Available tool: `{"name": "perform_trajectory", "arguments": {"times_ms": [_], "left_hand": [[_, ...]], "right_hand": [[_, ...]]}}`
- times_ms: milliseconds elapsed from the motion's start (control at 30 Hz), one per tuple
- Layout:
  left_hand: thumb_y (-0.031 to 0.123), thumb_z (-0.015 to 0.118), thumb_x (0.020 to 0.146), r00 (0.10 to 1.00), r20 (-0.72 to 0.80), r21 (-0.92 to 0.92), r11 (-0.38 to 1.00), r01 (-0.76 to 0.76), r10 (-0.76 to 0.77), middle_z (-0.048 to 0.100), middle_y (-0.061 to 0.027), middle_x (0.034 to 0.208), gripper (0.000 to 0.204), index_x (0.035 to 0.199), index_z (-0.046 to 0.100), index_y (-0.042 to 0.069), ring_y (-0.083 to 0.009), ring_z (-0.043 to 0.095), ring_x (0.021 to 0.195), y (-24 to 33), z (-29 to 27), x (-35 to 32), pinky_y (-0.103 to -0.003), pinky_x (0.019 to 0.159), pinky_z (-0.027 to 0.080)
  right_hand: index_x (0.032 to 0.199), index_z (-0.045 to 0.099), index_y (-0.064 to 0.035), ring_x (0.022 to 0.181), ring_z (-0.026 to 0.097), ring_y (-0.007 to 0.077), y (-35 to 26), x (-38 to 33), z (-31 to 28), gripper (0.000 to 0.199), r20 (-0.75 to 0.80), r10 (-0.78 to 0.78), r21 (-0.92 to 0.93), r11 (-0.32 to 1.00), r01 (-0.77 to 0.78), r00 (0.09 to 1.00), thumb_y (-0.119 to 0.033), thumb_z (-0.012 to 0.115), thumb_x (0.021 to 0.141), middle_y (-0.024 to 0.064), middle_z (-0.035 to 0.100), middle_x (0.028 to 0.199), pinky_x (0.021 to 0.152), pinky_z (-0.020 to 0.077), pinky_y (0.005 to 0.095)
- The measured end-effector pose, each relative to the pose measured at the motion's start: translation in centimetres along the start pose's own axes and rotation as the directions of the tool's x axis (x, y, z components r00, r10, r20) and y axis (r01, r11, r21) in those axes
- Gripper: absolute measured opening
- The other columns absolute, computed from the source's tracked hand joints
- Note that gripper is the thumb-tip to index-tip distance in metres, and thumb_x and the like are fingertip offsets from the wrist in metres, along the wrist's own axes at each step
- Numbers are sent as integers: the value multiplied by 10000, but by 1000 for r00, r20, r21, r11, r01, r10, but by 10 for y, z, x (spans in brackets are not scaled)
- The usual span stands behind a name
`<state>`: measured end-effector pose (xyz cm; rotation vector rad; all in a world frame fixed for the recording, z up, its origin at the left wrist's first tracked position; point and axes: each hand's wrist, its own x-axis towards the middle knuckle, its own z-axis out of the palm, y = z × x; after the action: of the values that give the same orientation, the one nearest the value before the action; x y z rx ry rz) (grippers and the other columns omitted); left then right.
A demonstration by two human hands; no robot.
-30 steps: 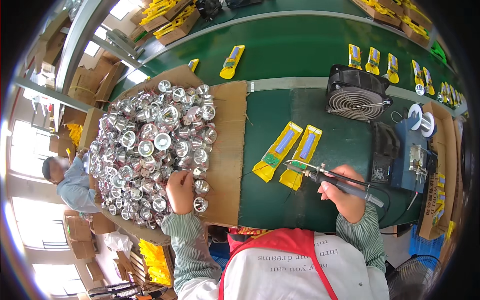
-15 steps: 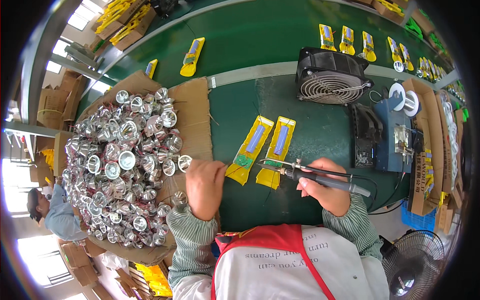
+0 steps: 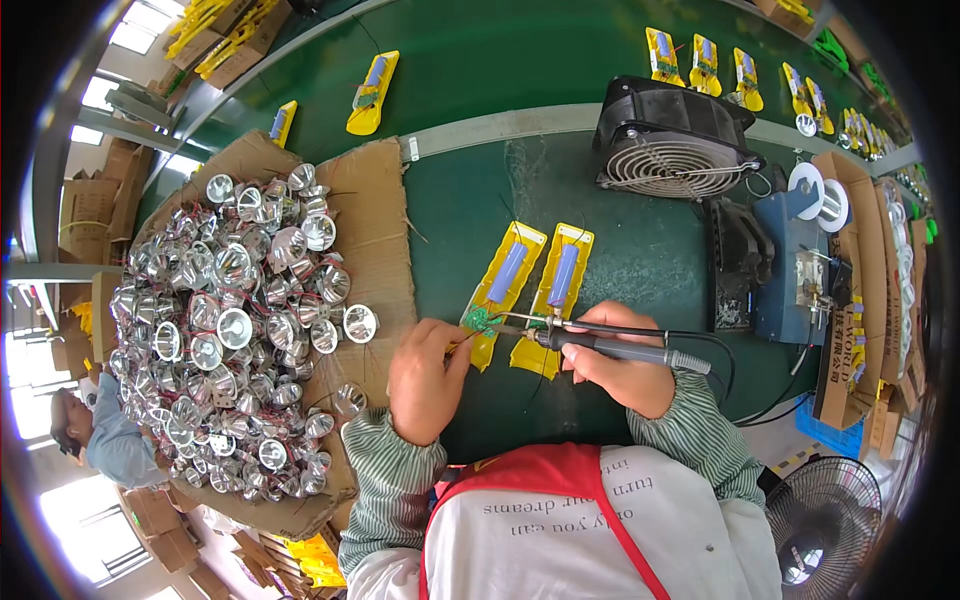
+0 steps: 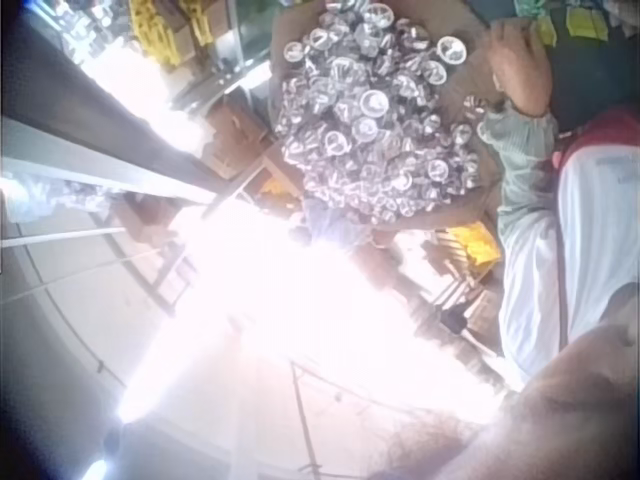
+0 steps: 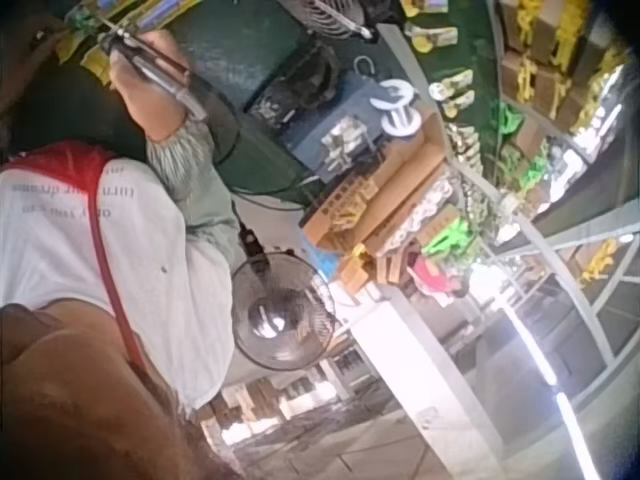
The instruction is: The person solders electronic components and wires to flashlight housings using a soldering iron and places the assembled flashlights onto a conveyor belt and into a cardboard box.
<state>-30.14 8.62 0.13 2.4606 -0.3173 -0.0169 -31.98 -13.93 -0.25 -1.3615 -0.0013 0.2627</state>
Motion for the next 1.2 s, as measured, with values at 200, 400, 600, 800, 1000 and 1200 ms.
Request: {"name": "perform_trajectory", "arguments": {"times_ms": [200,400,600,800,1000,1200], "left_hand": [[54,630,746,1000,4,-15,1000,14,-14,574,-133,788,75,774,585,1,-311,549,747,0,-2,1,-374,653,432],[54,629,746,1000,1,-12,1000,19,-19,572,-137,780,77,770,583,-3,-315,552,740,-1,-1,2,-378,654,434],[49,627,744,1000,7,-13,1000,26,-26,568,-137,770,74,768,582,-4,-315,552,736,0,-2,2,-376,649,434],[52,631,742,1000,13,-9,1000,22,-22,568,-137,766,76,764,584,-5,-312,550,724,-1,-2,2,-376,641,431],[29,621,740,999,17,-21,999,37,-37,566,-122,769,56,781,597,-2,-308,533,727,1,-2,1,-380,634,425],[39,621,761,997,-72,-25,1000,-18,16,568,-122,767,69,813,620,-5,-292,530,710,-4,-3,7,-366,631,425]], "right_hand": [[856,550,25,588,579,76,-1,3,1,118,16,7,-38,999,-6,1000,-18,623,773,56,615,719,514,472,220],[858,551,24,591,581,77,1,5,1,125,15,37,-31,999,-36,999,-22,626,770,53,616,718,519,475,224],[859,551,24,588,584,80,2,3,1,124,-1,1,-51,999,-1,1000,-22,627,773,58,616,716,521,480,223],[883,527,50,600,605,121,-7,-2,-10,138,3,-31,-77,997,31,1000,8,604,777,123,627,734,530,503,240],[890,527,49,610,604,119,-6,-5,-10,142,26,-81,-158,984,84,996,9,603,777,126,628,742,541,502,244],[857,560,27,600,584,79,-1,-2,0,120,-28,-47,-3,999,47,999,-20,630,771,56,618,710,528,475,223]]}}
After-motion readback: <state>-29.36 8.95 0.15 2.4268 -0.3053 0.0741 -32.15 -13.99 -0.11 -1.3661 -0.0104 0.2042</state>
